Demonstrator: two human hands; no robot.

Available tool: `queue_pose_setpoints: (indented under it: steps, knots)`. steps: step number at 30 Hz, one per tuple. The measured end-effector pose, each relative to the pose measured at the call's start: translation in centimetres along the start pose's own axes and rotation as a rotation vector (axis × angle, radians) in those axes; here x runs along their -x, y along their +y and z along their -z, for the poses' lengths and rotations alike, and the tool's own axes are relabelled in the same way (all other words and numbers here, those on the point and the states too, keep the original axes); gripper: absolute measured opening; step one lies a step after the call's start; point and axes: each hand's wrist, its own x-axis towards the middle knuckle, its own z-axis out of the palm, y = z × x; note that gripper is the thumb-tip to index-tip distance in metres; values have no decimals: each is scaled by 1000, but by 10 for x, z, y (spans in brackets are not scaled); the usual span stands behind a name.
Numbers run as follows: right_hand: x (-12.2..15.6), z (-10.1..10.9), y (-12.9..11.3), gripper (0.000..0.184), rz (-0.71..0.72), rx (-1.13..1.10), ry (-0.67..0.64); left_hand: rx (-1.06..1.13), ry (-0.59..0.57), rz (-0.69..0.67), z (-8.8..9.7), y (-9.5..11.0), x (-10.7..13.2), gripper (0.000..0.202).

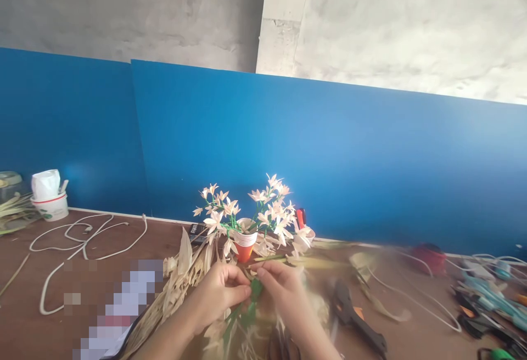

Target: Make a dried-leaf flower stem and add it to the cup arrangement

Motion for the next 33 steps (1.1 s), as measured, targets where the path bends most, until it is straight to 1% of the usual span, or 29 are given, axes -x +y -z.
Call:
queue_pose_setpoints:
  steps: [5, 11, 16, 18, 20, 23, 27, 30, 33]
  knots:
    - [-4, 5, 1, 41, -8, 3, 65, 79, -32, 43, 0, -3, -1, 24]
    - [-8, 11, 5, 44, -45, -115, 97, 55, -30, 40, -2, -1, -1, 25]
    - [-11, 12, 5, 39, -1, -174, 233, 106, -2, 66, -1, -8, -5, 24]
    - [-12, 12, 1, 36, 2, -169, 259, 103, -10, 72, 0, -9, -6, 22]
    - [-14, 12, -4, 34, 9, -157, 252, 74, -19, 76, 3, -9, -6, 21]
    - [-17, 13, -13, 36, -1, -149, 229, 59, -42, 85, 9, -7, -5, 21]
    - [-18, 13, -19, 39, -2, -135, 247, 68, -64, 106, 19, -3, -2, 22]
    - [-18, 14, -16, 39, -1, -93, 235, 94, -127, 83, 25, 2, 2, 22]
    - [-15, 17, -7, 51, -36, -119, 223, 169, -194, 35, 27, 7, 4, 21]
